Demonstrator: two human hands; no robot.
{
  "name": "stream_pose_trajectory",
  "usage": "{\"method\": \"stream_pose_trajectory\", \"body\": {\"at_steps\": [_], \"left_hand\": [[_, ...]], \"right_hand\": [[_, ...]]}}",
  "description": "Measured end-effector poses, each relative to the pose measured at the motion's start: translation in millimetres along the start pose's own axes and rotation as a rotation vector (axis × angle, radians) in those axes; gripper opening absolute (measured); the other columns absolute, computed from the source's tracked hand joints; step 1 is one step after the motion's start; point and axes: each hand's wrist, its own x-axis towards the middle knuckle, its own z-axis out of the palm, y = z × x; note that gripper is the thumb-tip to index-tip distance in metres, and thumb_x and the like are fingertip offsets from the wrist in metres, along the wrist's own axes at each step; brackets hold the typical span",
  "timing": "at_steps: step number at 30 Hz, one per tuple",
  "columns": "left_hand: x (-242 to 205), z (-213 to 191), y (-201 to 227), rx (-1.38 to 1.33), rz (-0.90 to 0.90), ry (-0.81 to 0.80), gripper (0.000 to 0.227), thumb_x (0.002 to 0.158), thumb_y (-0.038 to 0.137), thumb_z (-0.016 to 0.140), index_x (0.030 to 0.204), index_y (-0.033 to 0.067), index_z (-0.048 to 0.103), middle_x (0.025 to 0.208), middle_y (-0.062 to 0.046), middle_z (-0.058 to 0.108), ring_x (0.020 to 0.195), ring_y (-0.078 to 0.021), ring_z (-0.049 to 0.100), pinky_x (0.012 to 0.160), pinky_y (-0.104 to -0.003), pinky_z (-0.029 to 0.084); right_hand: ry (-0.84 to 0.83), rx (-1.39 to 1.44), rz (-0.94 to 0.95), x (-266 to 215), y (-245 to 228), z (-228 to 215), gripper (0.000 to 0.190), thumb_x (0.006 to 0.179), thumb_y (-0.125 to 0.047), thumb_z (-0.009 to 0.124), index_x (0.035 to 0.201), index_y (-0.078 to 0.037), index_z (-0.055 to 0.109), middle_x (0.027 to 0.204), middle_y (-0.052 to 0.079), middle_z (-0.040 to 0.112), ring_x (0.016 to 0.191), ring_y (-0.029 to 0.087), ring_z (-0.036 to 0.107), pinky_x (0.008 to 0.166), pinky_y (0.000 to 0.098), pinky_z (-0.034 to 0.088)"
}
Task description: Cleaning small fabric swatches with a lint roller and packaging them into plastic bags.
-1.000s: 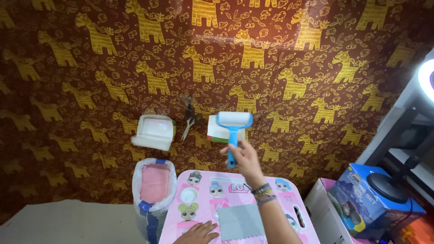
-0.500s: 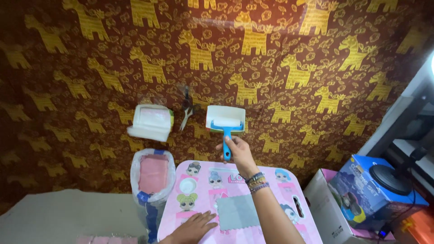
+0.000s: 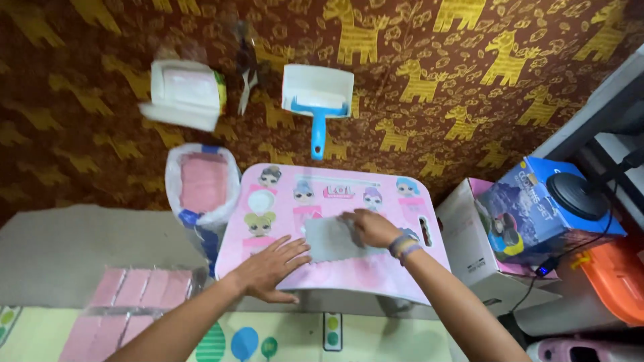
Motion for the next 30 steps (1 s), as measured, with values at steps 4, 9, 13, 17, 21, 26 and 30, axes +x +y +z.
{"method": "stream_pose_trajectory", "body": {"at_steps": [4, 9, 13, 17, 21, 26, 30], "left_hand": [[19, 3, 18, 0.099, 0.049, -0.008, 0.089, 0.086, 0.063, 0.070, 0.144, -0.0007, 0.048, 0.153, -0.025, 0.044, 0.148, -0.0414, 0.034, 0.122, -0.059, 0.020], [48, 19, 44, 0.206, -0.011, -0.096, 0.095, 0.079, 0.063, 0.073, 0.143, -0.0022, 0.048, 0.156, -0.027, 0.039, 0.146, -0.0422, 0.034, 0.120, -0.058, 0.022], [70, 32, 64, 0.220, -0.063, -0.156, 0.102, 0.071, 0.061, 0.078, 0.144, -0.0023, 0.046, 0.156, -0.026, 0.037, 0.145, -0.0422, 0.033, 0.118, -0.060, 0.023], [77, 67, 64, 0.307, -0.003, -0.095, 0.092, 0.070, 0.050, 0.081, 0.142, 0.0010, 0.051, 0.153, -0.022, 0.044, 0.143, -0.0384, 0.040, 0.116, -0.061, 0.027], [73, 90, 62, 0.296, 0.091, 0.123, 0.064, 0.079, 0.037, 0.078, 0.131, 0.0040, 0.061, 0.142, -0.015, 0.057, 0.136, -0.0337, 0.051, 0.119, -0.059, 0.032], [71, 95, 53, 0.100, -0.016, 0.294, 0.027, 0.088, 0.024, 0.071, 0.111, 0.0097, 0.066, 0.119, -0.007, 0.068, 0.124, -0.0263, 0.062, 0.120, -0.059, 0.032], [79, 91, 54, -0.227, -0.358, 0.417, 0.010, 0.097, 0.017, 0.066, 0.095, 0.0070, 0.066, 0.085, -0.010, 0.068, 0.092, -0.0256, 0.069, 0.115, -0.057, 0.036]], "right_hand": [[-0.082, -0.235, -0.043, -47, -21, -3, 0.052, 0.082, -0.006, 0.057, 0.134, -0.003, 0.060, 0.139, 0.018, 0.062, 0.122, 0.043, 0.060, 0.104, 0.0484, 0.046], [-0.199, -0.463, 0.064, -90, -53, -7, 0.060, 0.083, -0.010, 0.061, 0.140, 0.005, 0.050, 0.141, 0.026, 0.052, 0.116, 0.038, 0.060, 0.093, 0.0452, 0.052], [-0.206, -0.413, 0.035, -106, -80, -19, 0.067, 0.076, -0.007, 0.064, 0.139, 0.010, 0.048, 0.125, 0.024, 0.058, 0.109, 0.037, 0.060, 0.090, 0.0426, 0.053], [-0.219, -0.302, -0.011, -119, -78, -25, 0.055, 0.075, -0.004, 0.065, 0.129, 0.004, 0.056, 0.117, 0.017, 0.059, 0.110, 0.034, 0.057, 0.095, 0.0412, 0.050], [-0.269, -0.188, -0.085, -119, -98, -48, 0.063, 0.065, -0.007, 0.071, 0.125, 0.005, 0.055, 0.136, 0.021, 0.051, 0.124, 0.038, 0.048, 0.104, 0.0445, 0.041], [-0.163, -0.238, -0.253, -135, -72, -29, 0.083, 0.060, -0.021, 0.079, 0.134, 0.004, 0.052, 0.148, 0.023, 0.046, 0.135, 0.040, 0.043, 0.111, 0.0520, 0.032], [-0.091, -0.094, -0.075, -135, -65, -11, 0.062, 0.076, -0.012, 0.076, 0.133, 0.000, 0.058, 0.142, 0.021, 0.055, 0.131, 0.037, 0.048, 0.111, 0.0494, 0.035]]}}
